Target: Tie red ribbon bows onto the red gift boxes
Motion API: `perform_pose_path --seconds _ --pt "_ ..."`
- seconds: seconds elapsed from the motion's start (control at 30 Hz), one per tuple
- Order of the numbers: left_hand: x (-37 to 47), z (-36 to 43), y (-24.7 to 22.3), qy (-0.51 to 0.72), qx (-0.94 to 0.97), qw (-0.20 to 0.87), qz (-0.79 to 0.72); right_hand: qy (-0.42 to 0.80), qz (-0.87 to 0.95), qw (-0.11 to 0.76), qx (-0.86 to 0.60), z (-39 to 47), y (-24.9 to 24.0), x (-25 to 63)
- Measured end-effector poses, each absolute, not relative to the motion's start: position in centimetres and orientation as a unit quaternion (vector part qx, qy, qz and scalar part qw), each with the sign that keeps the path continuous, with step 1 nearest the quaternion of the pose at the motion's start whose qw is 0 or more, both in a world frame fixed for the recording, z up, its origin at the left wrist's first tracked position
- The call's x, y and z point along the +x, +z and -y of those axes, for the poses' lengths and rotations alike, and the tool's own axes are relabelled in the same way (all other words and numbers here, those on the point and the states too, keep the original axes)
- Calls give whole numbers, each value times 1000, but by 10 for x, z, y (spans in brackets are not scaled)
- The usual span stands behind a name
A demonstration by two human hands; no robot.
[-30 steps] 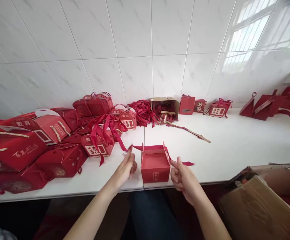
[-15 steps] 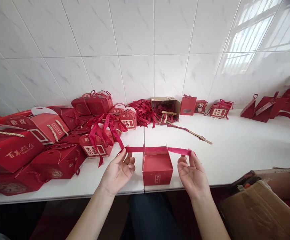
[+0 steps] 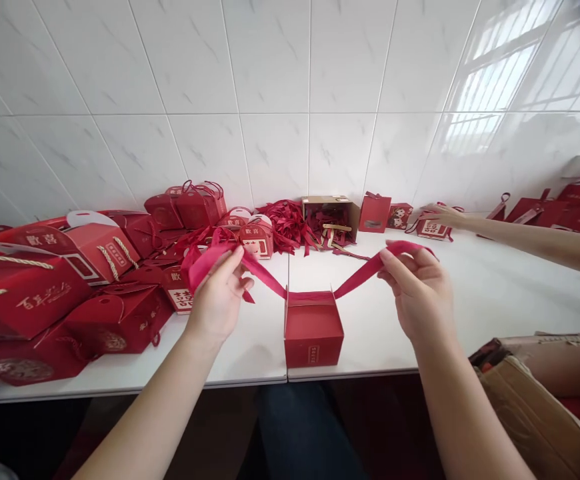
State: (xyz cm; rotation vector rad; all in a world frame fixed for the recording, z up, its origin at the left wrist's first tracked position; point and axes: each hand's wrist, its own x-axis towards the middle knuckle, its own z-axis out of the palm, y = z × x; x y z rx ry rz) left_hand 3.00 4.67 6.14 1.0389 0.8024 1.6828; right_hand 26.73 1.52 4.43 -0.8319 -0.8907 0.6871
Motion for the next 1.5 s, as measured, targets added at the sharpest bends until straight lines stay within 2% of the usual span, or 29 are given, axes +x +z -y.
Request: perform_pose_path --seconds 0.2,0.37,0.57,0.9,1.07,1.17,1.27,1.37,1.5 --pt "48 -48 96 659 563 368 -336 216 572 670 -421 -21 82 260" --pt "48 -44 113 653 588 324 -350 210 633 630 -398 -28 98 258" --pt "45 -39 122 648 573 359 -351 334 591 660 -322 -34 107 256" --pt "63 -41 133 600 548 510 -283 399 588 649 -270 -40 114 247" --pt "71 -37 132 542 643 464 -278 362 638 586 -343 -37 120 236" --pt "75 -33 131 515 676 413 -327 368 691 551 -289 -32 120 230" --pt "74 -33 130 495 690 409 -335 382 692 562 -244 -31 115 228" --pt "69 -36 128 486 671 459 -322 306 724 569 -243 -36 108 232" --pt "61 -43 127 466 637 535 -302 26 813 529 -241 -44 100 241"
